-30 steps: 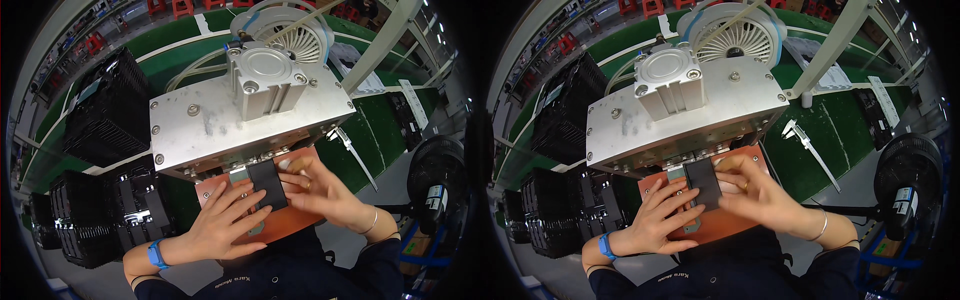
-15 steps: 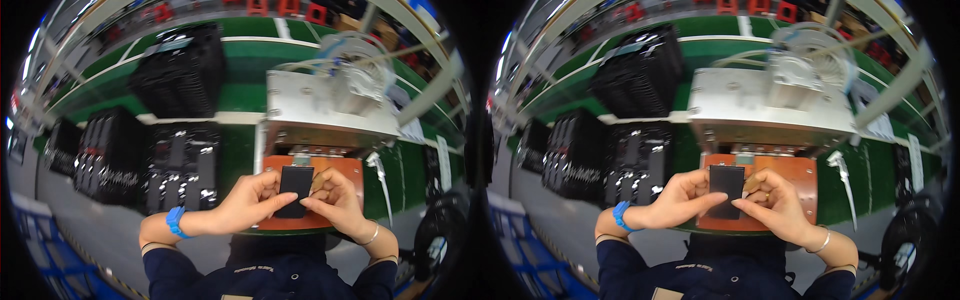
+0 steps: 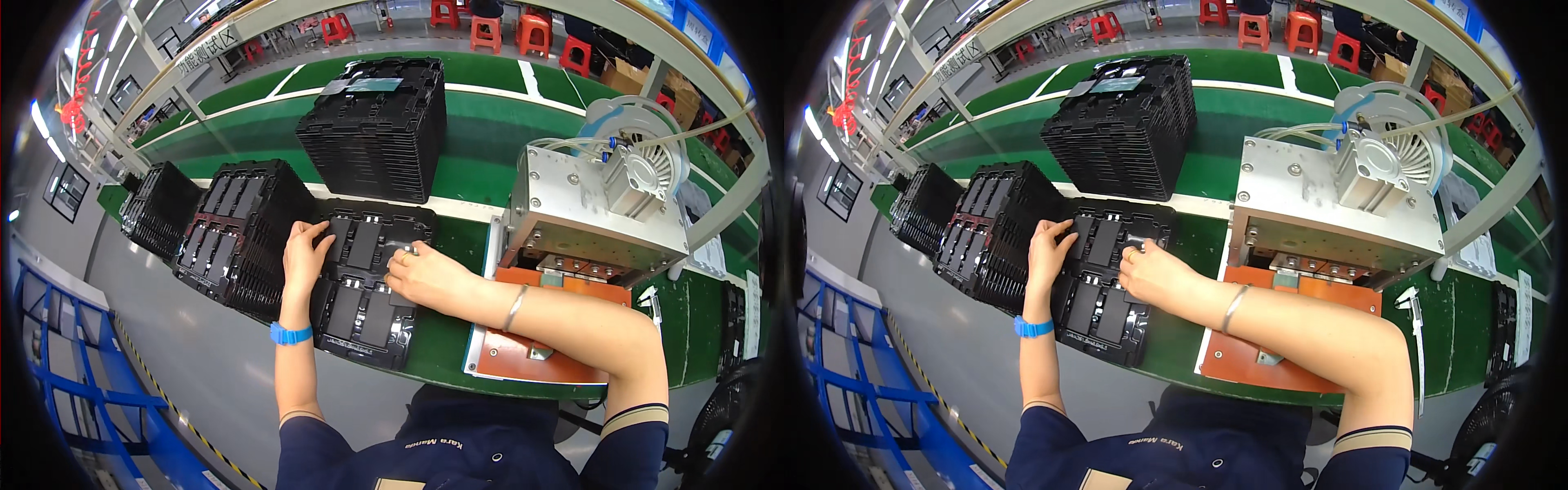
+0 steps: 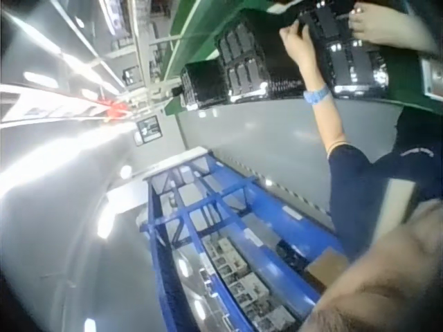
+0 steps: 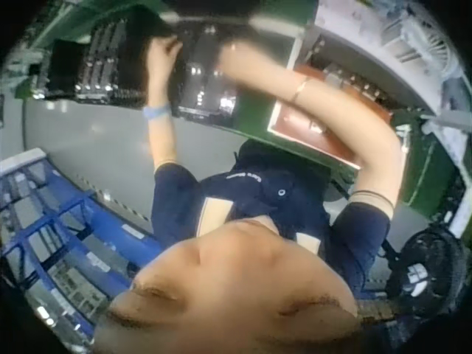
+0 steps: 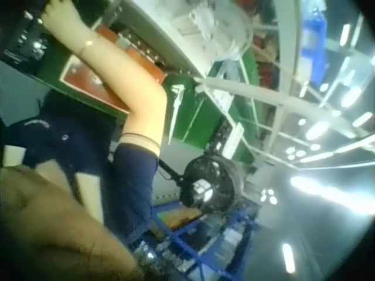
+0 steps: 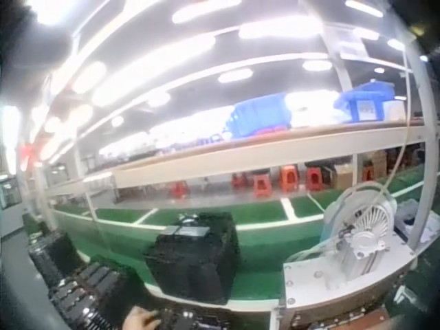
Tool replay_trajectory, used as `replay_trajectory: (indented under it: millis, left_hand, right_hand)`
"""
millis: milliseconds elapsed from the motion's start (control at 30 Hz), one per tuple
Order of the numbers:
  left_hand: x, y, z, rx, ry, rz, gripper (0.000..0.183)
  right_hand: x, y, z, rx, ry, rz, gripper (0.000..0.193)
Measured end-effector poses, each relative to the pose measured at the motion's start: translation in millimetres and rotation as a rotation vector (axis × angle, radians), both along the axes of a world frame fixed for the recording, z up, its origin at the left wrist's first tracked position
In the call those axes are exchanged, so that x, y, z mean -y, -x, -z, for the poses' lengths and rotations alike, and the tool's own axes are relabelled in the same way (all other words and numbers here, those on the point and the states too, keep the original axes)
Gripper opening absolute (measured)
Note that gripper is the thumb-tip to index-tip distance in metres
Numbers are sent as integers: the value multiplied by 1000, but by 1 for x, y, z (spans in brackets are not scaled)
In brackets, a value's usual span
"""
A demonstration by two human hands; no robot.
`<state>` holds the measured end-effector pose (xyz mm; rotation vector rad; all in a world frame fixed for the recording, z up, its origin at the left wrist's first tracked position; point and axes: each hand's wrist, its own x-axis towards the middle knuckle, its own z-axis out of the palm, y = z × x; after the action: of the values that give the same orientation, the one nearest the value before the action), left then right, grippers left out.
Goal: The person repeatedly picks up small black rectangular components from a stack and places them into a jig on a workbench. They press down on the components, likely to secure them, and then remove them to place them back into the stack. The process is repeated for multiple units in a continuous loop.
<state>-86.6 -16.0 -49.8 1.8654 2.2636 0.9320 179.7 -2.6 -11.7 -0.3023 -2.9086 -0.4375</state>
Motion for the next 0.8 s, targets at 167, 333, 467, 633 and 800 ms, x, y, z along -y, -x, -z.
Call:
replay_trajectory:
  millis: [167, 333, 467, 633, 800]
  left_hand:
    - [5, -9, -8, -190, -77, 120, 37]
    - [-4, -3, 12, -229, 21, 254, 39]
    - [-2, 5, 12, -245, 40, 265, 37]
    - [9, -20, -24, -181, -207, 222, 35]
    - [25, -105, -88, -240, -519, 521, 26]
  right_hand:
    - [8, 3, 2, 86, -167, -7, 12]
    - [3, -5, -9, 66, 48, 36, 11]
    - [26, -59, -40, -212, 9, 37, 13]
    - [98, -185, -68, -431, -58, 371, 31]
    - [139, -223, -42, -473, 116, 671, 35]
